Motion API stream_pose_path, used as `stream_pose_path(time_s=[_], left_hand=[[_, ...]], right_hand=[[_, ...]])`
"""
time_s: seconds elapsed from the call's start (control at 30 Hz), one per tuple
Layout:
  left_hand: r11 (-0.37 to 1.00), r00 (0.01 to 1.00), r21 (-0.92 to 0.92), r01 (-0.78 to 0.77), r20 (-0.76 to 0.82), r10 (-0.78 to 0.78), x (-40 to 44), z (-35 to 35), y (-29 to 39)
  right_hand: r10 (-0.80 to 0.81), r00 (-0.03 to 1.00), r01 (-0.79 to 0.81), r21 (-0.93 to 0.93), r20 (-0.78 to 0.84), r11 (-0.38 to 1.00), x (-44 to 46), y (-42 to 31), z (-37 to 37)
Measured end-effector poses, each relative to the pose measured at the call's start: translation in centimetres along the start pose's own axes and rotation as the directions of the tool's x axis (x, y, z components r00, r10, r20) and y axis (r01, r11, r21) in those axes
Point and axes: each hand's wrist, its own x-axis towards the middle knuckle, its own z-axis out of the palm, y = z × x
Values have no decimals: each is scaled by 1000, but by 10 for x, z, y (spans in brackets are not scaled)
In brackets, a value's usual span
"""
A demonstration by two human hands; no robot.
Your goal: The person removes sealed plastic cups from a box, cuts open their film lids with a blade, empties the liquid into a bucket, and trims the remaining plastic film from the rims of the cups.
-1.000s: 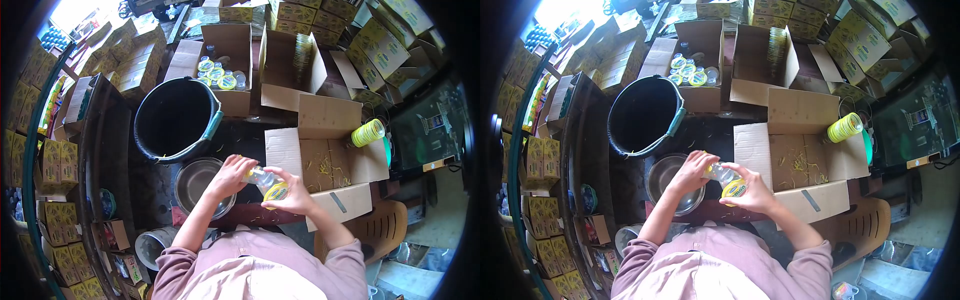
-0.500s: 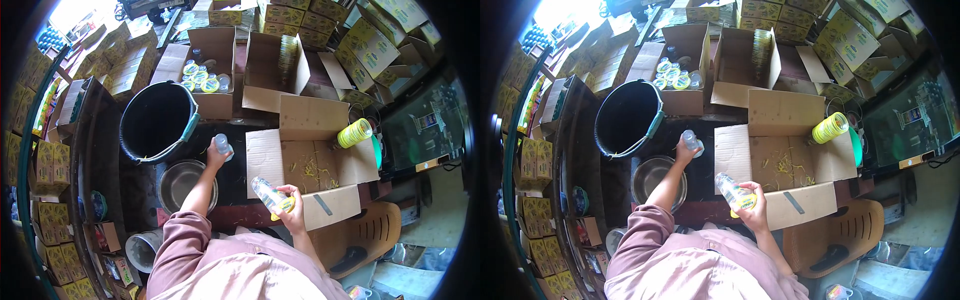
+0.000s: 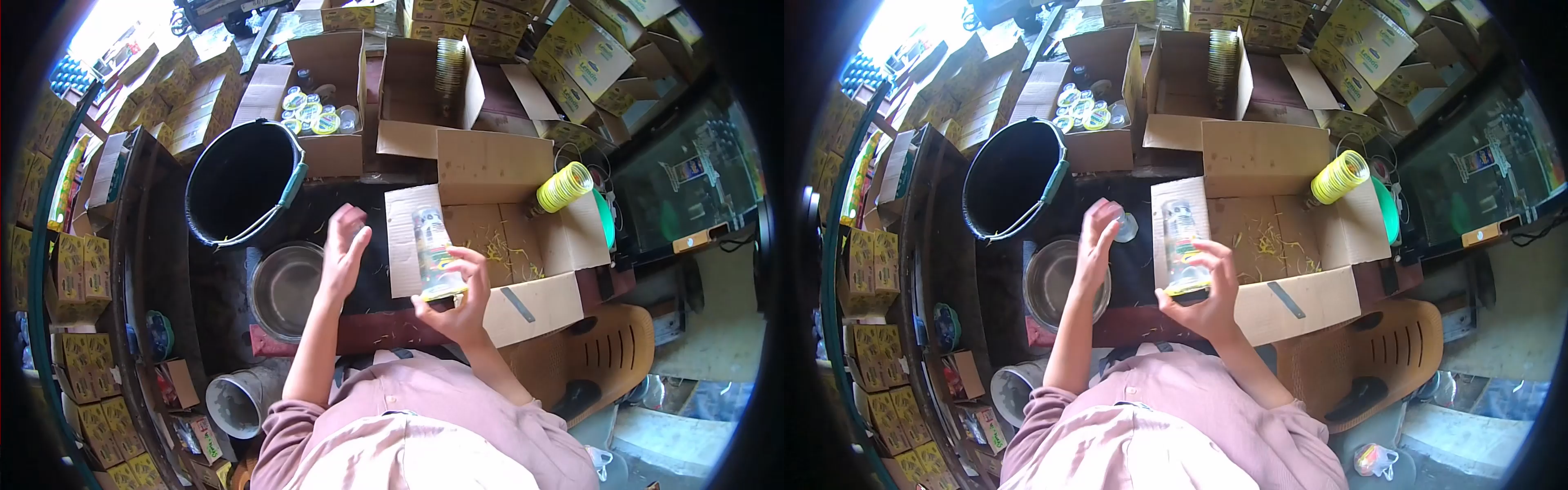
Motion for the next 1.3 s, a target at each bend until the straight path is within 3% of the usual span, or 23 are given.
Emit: stream_pose_path(time_s=[0.03,0.1,0.13,0.17,0.2,0.23,0.27,0.37,0.4,0.5,0.53,0.63,0.67,0.7,0.77,0.87,0.97,1.1,1.2,1.3], left_hand=[[916,924,-173,362,196,-329,-12,-1,20],[765,788,-281,579,434,-437,-28,2,20],[846,879,-280,455,294,-376,-36,8,25],[999,988,-17,36,149,-33,-37,6,3],[909,975,364,-203,157,155,-43,1,25],[631,918,671,-391,236,318,-49,-4,50],[521,880,714,-468,320,351,-52,-3,51],[506,774,597,-622,567,283,-62,15,61],[504,782,620,-601,587,211,-64,20,61],[659,788,539,-525,600,138,-67,31,45],[608,777,556,-567,606,170,-68,36,44],[837,873,455,-302,484,52,-81,39,24],[823,898,464,-326,424,117,-86,35,16],[866,927,423,-265,358,109,-92,31,11],[937,972,323,-137,225,65,-107,20,3],[937,996,349,-26,92,-6,-131,-13,-20],[972,999,235,8,-38,1,-145,-27,-7],[976,991,214,39,-131,-10,-164,-49,-16],[980,989,193,39,-145,-11,-167,-57,-17],[989,966,66,135,-233,-116,-168,-56,-21]], right_hand=[[-40,999,40,-9,5,999,-1,-6,4],[-115,993,116,-38,15,993,-5,-17,13],[-110,994,110,-18,24,994,-6,-22,16],[18,1000,-20,76,23,997,-7,-22,21],[153,988,-157,169,39,973,-10,-22,24],[284,956,-292,255,69,922,-17,-21,24],[356,927,-375,369,122,850,-26,-10,27],[453,843,-523,248,290,815,-35,-15,17],[407,883,-454,204,236,867,-38,-13,15],[430,855,-488,172,290,856,-39,-9,0],[348,888,-368,10,301,930,-39,-6,-4],[466,697,-665,248,545,704,-32,12,-19],[517,745,-654,309,421,690,-43,51,-9],[568,787,-582,-14,241,813,-34,66,-10],[582,807,-499,-410,100,763,-42,117,7],[690,673,-455,-587,266,670,-36,132,30],[613,733,-425,-503,296,752,-40,149,46],[574,771,-411,-474,276,779,-41,135,67],[570,760,-382,-494,311,781,-42,126,85],[631,718,-428,-528,295,734,-41,115,91]])
